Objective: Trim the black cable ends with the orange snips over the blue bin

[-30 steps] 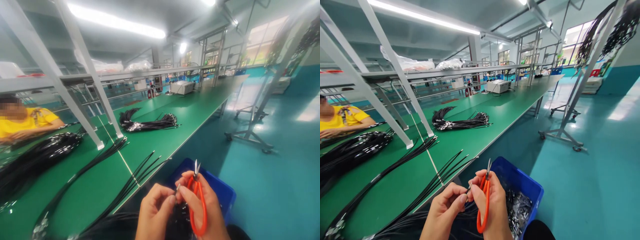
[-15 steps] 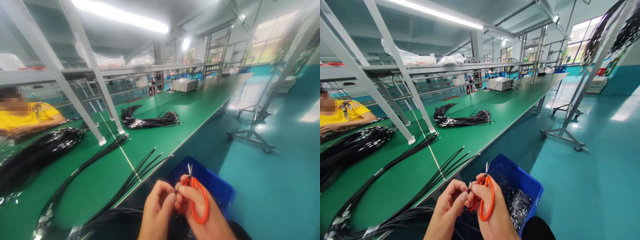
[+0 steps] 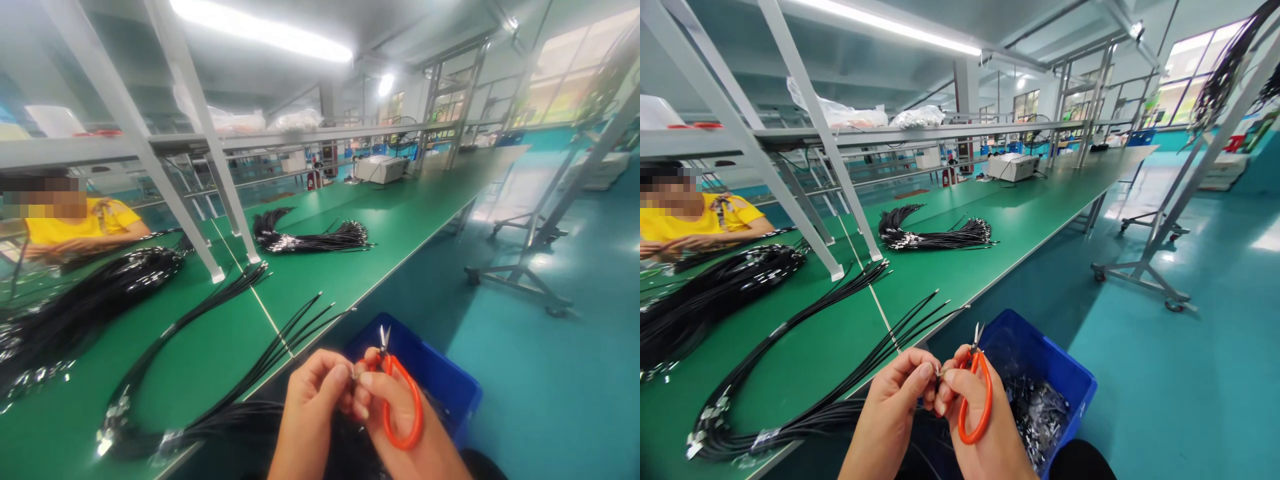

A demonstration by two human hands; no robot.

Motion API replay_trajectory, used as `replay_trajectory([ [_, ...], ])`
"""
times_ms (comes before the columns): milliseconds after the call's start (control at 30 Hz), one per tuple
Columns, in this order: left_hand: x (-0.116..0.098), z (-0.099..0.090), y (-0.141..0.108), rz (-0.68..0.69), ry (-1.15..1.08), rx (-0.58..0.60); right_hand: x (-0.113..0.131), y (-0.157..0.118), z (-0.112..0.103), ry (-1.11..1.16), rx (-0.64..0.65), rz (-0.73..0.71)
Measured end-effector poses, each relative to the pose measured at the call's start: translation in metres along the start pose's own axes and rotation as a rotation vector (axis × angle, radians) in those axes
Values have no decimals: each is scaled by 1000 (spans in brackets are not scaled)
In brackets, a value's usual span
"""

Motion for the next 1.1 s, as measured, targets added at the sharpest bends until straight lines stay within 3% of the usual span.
replay_trajectory([
  [233,2,3,1,-1,-11,-22,-2,1,-9,-2,-88,28],
  [333,2,-4,2,-11,-36,-75,0,2,-7,16,-73,31],
  [467,-7,-16,0,19,88,-166,-2,6,-8,69,-61,20],
  [633,-26,-2,2,81,271,-35,-3,5,-6,47,-16,-11],
  [733,-32,0,2,106,396,-14,2,3,-3,9,-3,-56],
  [900,-15,2,-1,8,444,93,6,1,-3,-59,-38,-75],
  [1100,0,-13,3,-22,333,37,23,-2,0,-268,-87,-219],
])
Point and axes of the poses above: each hand's wrist, its own y-axis towards the middle knuckle, its own z-axis out of the palm, x = y × z, the point moved 9 cm from there along y, towards the middle knuckle, and after that the axes turned 9 degrees about y, right-handed, at the moved point
